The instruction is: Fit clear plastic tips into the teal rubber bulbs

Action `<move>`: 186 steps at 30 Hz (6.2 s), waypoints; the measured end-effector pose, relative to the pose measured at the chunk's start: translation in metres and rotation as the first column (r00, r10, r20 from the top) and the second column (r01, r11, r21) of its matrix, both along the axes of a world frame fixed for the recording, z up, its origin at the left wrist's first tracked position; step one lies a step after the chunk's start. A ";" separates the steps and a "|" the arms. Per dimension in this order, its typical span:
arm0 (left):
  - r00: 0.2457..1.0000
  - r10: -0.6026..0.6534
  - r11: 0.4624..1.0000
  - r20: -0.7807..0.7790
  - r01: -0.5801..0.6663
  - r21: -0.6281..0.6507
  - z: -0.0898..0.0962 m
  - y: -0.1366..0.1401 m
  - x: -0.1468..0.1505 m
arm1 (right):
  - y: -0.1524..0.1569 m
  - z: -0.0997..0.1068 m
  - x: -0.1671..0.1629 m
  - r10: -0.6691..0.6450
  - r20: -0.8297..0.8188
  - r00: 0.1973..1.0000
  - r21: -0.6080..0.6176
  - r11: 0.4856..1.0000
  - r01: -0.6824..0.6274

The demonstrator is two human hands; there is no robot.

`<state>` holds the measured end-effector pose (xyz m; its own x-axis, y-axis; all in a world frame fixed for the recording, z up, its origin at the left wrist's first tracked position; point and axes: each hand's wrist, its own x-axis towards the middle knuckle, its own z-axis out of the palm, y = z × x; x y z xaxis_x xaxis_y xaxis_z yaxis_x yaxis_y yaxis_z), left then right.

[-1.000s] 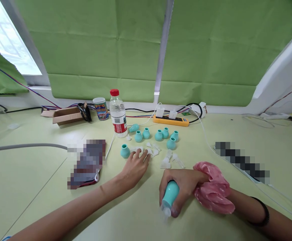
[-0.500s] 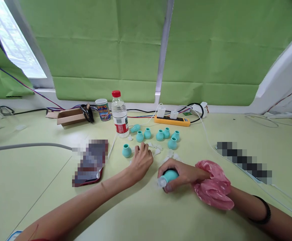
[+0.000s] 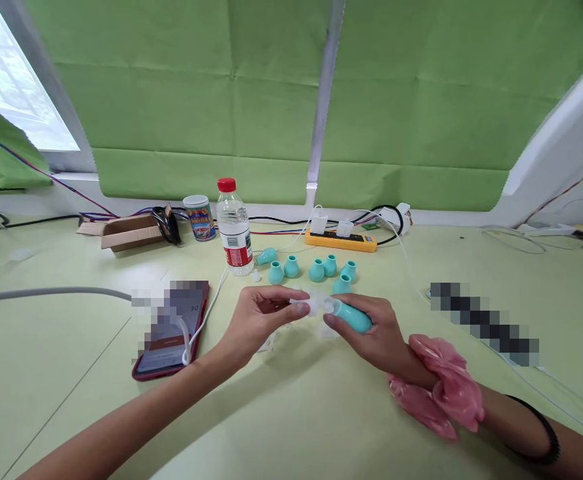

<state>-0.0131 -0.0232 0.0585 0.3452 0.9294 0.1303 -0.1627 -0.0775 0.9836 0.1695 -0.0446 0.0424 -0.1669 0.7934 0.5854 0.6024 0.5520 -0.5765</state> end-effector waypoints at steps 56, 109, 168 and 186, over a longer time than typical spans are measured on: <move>0.295 0.503 0.675 -0.812 0.453 0.583 -0.072 -0.024 -0.020 | 0.101 0.003 0.129 -0.230 0.393 0.890 -0.267 0.898 0.350; 0.460 0.660 0.440 -0.594 0.405 0.802 -0.088 0.005 -0.010 | 0.039 -0.074 0.001 0.026 0.445 0.895 0.140 0.985 -0.098; 0.850 0.448 0.757 -0.277 -0.196 0.623 -0.073 -0.002 -0.014 | 0.009 -0.064 -0.026 -0.021 -0.865 0.501 -0.429 0.546 -0.720; 0.818 0.513 0.519 -0.261 -0.053 0.853 -0.079 -0.001 -0.018 | 0.010 -0.058 -0.026 -0.099 -0.916 0.388 -0.399 0.306 -0.864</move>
<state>-0.0309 -0.0243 -0.0209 0.3074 0.5699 0.7620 0.4345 -0.7965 0.4204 0.1439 -0.0345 -0.0158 -0.5638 0.8132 -0.1443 -0.4274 -0.4367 -0.7916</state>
